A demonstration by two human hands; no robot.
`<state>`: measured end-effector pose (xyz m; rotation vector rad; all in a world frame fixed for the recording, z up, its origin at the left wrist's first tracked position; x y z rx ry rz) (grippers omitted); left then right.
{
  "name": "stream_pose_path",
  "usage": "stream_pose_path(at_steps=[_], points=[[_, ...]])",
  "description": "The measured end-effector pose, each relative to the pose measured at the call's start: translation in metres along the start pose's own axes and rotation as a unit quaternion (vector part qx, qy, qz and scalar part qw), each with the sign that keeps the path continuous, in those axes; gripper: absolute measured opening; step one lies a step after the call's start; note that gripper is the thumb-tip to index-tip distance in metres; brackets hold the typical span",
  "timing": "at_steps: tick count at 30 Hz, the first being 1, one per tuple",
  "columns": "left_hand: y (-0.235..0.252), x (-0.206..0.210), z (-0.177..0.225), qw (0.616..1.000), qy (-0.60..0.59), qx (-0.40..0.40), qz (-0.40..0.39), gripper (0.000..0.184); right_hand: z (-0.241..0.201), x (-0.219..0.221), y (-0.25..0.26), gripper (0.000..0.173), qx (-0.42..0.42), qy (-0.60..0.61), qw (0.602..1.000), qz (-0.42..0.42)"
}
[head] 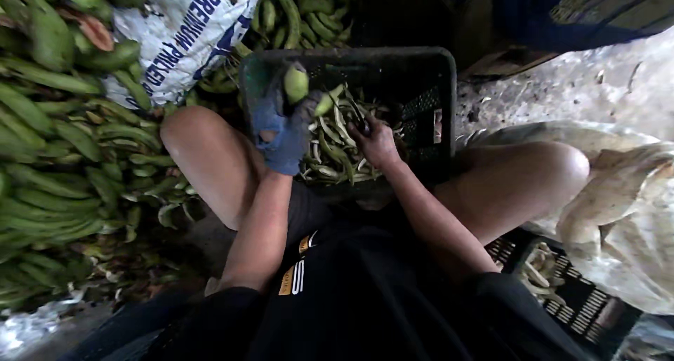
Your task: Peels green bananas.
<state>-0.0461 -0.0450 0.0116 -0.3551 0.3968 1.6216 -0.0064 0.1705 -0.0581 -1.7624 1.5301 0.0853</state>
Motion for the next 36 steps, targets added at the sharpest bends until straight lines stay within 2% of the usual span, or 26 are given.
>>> stream_pose_path(at_steps=[2,4,6,8,10,12,14,17,20,22,23,25,29,33,36], points=[[0.011,-0.026,0.000,0.991,-0.104,-0.007,0.080,0.053,0.038,0.002,0.007,0.056,0.105,-0.049,0.992,-0.045],[0.030,-0.051,0.007,0.972,-0.198,-0.003,0.124,0.058,0.051,0.005,0.013,0.061,0.154,-0.097,0.981,-0.070],[0.035,-0.056,-0.004,0.952,-0.277,-0.050,0.125,0.051,0.049,0.015,0.012,0.054,0.150,-0.113,0.979,-0.079],[0.037,-0.043,-0.028,0.920,-0.356,-0.122,0.106,0.042,0.051,0.024,0.018,0.050,0.152,-0.148,0.970,-0.122],[0.031,-0.032,-0.040,0.887,-0.411,-0.197,0.071,0.045,0.053,0.032,0.022,0.046,0.156,-0.168,0.963,-0.142],[0.027,-0.019,-0.039,0.847,-0.483,-0.222,0.003,0.041,0.028,0.020,0.018,0.048,0.115,-0.141,0.978,-0.098],[0.026,-0.010,-0.038,0.824,-0.521,-0.210,-0.073,0.039,-0.003,0.004,0.013,0.053,0.023,-0.068,0.996,-0.043],[0.026,-0.002,-0.029,0.810,-0.536,-0.199,-0.132,0.038,-0.044,-0.012,-0.009,0.063,-0.096,-0.027,0.992,-0.073],[0.025,0.004,-0.020,0.814,-0.532,-0.169,-0.159,0.037,-0.066,-0.019,-0.031,0.050,-0.209,-0.028,0.972,-0.103],[0.024,0.006,-0.020,0.837,-0.507,-0.141,-0.150,0.032,-0.071,-0.021,-0.036,0.047,-0.276,-0.028,0.954,-0.113],[0.024,0.006,-0.023,0.846,-0.496,-0.134,-0.142,0.030,-0.071,-0.021,-0.037,0.046,-0.299,-0.027,0.947,-0.118],[0.023,0.008,-0.028,0.841,-0.505,-0.142,-0.137,0.026,-0.070,-0.018,-0.039,0.044,-0.323,-0.023,0.939,-0.115],[0.020,0.019,-0.029,0.829,-0.501,-0.185,-0.168,0.030,-0.068,-0.006,-0.037,0.041,-0.320,-0.019,0.942,-0.099],[0.011,0.037,-0.036,0.881,-0.403,-0.148,-0.199,0.030,-0.049,0.003,-0.023,0.043,-0.283,-0.034,0.953,-0.105],[0.002,0.048,-0.040,0.899,-0.345,-0.172,-0.207,0.033,-0.032,0.002,-0.009,0.044,-0.236,-0.053,0.968,-0.059]])
Point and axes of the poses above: each hand's wrist, its own y-axis towards the middle knuckle, its own x-axis out of the palm, z = x × y, the point moved 4 cm from there along y, towards the middle knuckle, and after that the axes turned 4 degrees about -z, right-handed, at the moved point
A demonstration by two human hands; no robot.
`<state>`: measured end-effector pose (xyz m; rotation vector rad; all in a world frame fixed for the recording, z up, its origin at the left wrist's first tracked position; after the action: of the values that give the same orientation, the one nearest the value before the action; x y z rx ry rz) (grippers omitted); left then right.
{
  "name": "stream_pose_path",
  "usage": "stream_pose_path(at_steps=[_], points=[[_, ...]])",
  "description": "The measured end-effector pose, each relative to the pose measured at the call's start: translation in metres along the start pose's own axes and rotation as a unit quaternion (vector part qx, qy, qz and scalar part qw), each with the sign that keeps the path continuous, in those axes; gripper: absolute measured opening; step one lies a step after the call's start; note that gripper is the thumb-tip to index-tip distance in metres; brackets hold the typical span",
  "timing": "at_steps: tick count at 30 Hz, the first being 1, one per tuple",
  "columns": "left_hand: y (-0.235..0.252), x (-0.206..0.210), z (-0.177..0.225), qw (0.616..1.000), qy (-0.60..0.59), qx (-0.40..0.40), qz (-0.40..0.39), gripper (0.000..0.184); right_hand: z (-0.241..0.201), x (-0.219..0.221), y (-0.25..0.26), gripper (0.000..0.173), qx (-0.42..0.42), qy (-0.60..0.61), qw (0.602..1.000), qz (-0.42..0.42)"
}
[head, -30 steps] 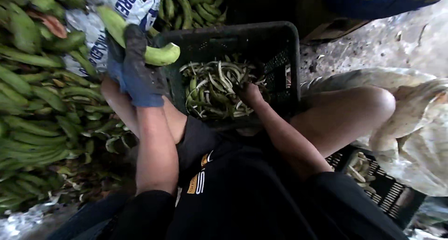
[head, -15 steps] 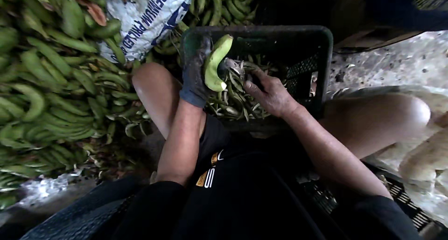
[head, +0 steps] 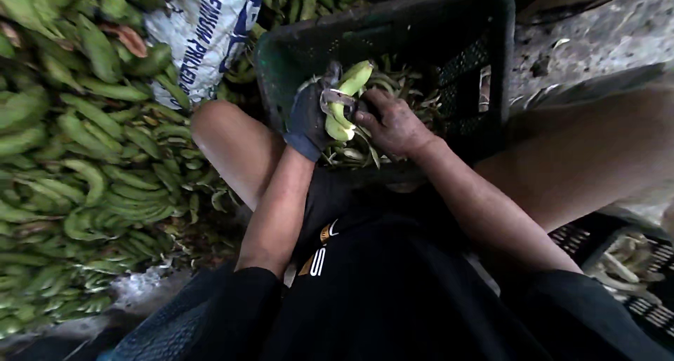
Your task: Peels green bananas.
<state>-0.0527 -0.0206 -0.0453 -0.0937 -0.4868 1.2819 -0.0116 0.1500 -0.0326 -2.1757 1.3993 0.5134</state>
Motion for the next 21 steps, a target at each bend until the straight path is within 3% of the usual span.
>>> stream_pose_path(at_steps=[4,6,8,10,11,13,17,19,21], points=[[-0.013,0.010,-0.015,0.991,-0.002,-0.104,0.078,0.037,0.041,-0.017,0.001,0.042,0.102,-0.025,0.989,0.103],[-0.025,0.008,-0.018,0.987,-0.034,-0.142,0.064,0.038,0.067,-0.034,-0.006,0.045,0.215,0.015,0.966,0.146],[-0.025,0.004,-0.018,0.982,-0.107,-0.153,0.014,0.043,0.078,-0.050,-0.010,0.052,0.275,0.024,0.950,0.143],[-0.019,0.006,-0.014,0.976,-0.169,-0.128,-0.045,0.054,0.066,-0.050,-0.013,0.052,0.253,0.018,0.959,0.126],[-0.014,0.008,-0.008,0.983,-0.145,-0.100,-0.048,0.054,0.056,-0.048,-0.011,0.050,0.221,0.021,0.968,0.120],[-0.011,0.010,0.003,0.998,-0.024,-0.057,0.024,0.040,0.033,-0.033,-0.012,0.045,0.160,0.058,0.982,0.082],[-0.004,0.006,0.017,0.977,0.151,0.019,0.150,0.033,0.005,-0.010,-0.022,0.038,0.031,0.124,0.992,-0.010],[0.000,0.007,0.023,0.980,0.138,0.066,0.124,0.030,-0.001,-0.007,-0.020,0.038,-0.001,0.117,0.992,-0.051],[-0.001,0.015,0.024,0.993,0.076,0.062,0.071,0.028,0.002,-0.007,-0.011,0.040,0.010,0.109,0.992,-0.069]])
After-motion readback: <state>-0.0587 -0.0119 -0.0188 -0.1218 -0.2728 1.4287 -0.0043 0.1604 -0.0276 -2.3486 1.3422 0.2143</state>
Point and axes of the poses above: each hand's wrist, its own y-axis towards the middle knuckle, its own x-axis out of the palm, z = x × y, the point moved 4 cm from there along y, towards the middle knuckle, and after that the axes turned 4 degrees about -z, right-handed, at the moved point
